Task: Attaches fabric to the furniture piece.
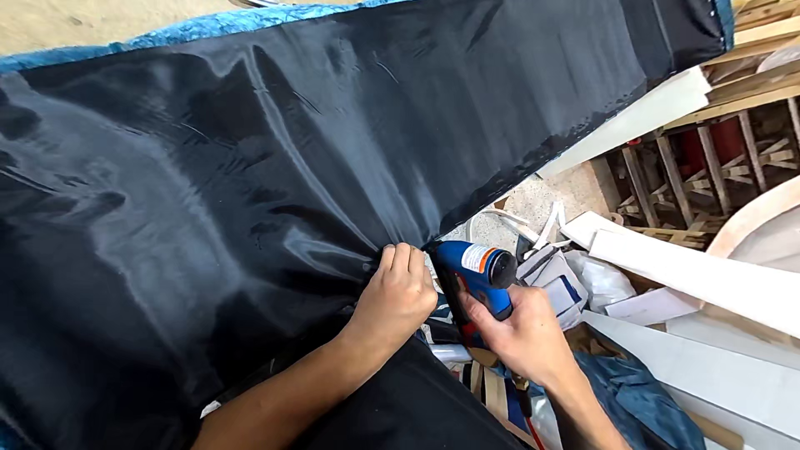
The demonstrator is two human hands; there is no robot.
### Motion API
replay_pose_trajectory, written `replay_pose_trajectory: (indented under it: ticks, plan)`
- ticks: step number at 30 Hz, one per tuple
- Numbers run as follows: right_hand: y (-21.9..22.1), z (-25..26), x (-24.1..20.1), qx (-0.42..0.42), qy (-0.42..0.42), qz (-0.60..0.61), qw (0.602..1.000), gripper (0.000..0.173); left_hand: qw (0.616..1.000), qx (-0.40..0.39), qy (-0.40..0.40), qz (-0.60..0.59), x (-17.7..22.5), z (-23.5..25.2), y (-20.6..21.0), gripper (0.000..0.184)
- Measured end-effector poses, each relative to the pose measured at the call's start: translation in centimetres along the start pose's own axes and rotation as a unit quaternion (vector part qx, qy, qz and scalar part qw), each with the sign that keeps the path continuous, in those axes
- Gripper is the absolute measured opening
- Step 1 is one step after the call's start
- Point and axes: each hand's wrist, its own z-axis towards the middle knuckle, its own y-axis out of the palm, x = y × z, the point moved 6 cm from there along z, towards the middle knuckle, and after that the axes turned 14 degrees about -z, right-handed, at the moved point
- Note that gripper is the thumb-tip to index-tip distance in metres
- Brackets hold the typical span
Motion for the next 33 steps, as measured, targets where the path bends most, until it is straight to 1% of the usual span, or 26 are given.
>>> replay_pose_trajectory:
  ticks: [3, 5, 6, 7, 9, 12, 14, 16, 20, 23, 26, 28, 31, 33]
  plan:
    - [0.1, -0.9, -0.1, 0.019, 0.003, 0.008, 1.0, 0.027, 0.998, 0.001, -0.021, -0.053, -0.8, -0.4, -0.3, 0.015]
    - [-0.4, -1.8, 0.9, 0.033, 0.012, -0.008, 0.999, 0.03, 0.99, 0.022, -0.058, -0.123, -2.1, -1.6, -1.3, 0.019]
    - [-0.7, -2.3, 1.5, 0.038, 0.015, -0.016, 0.999, 0.032, 0.987, 0.033, -0.081, -0.133, -2.7, -2.6, -2.1, 0.02]
    - [-1.0, -2.9, 2.3, 0.044, 0.017, -0.025, 0.999, 0.034, 0.986, 0.047, -0.1, -0.125, -3.2, -3.8, -2.9, 0.022]
    - [-1.2, -4.0, 3.7, 0.059, 0.015, -0.041, 0.997, 0.036, 0.985, 0.073, -0.138, -0.072, -4.1, -6.7, -4.3, 0.029]
    - [-0.3, -5.2, 6.2, 0.051, 0.014, -0.044, 0.998, 0.043, 0.977, 0.105, -0.187, 0.009, -4.6, -10.7, -5.5, 0.029]
    - [0.7, -5.5, 7.6, 0.039, 0.009, -0.041, 0.998, 0.046, 0.973, 0.145, -0.177, 0.04, -4.6, -12.1, -5.6, 0.022]
    - [1.8, -5.1, 8.2, 0.031, -0.006, -0.042, 0.999, 0.047, 0.97, 0.189, -0.138, 0.059, -4.5, -12.5, -5.7, 0.018]
    - [3.0, -4.8, 8.8, 0.005, -0.059, -0.052, 0.997, 0.044, 0.974, 0.2, -0.088, 0.058, -3.1, -12.6, -6.2, 0.019]
    - [3.7, -3.7, 9.1, -0.006, -0.106, -0.049, 0.993, 0.042, 0.968, 0.222, -0.092, 0.072, -2.6, -12.2, -6.3, 0.018]
    - [4.2, -3.5, 9.4, -0.011, -0.124, -0.049, 0.991, 0.041, 0.951, 0.276, -0.107, 0.091, -2.6, -11.6, -6.5, 0.009]
    - [4.0, -4.1, 9.5, 0.005, -0.121, -0.051, 0.991, 0.04, 0.955, 0.269, -0.098, 0.082, -2.2, -11.7, -6.7, 0.009]
    - [3.6, -5.8, 9.9, 0.018, -0.093, -0.039, 0.995, 0.043, 0.973, 0.213, -0.078, 0.035, -2.0, -13.0, -6.1, 0.025]
    - [3.7, -6.8, 10.2, 0.013, -0.067, -0.019, 0.997, 0.045, 0.975, 0.209, -0.07, 0.019, -2.4, -13.7, -5.5, 0.027]
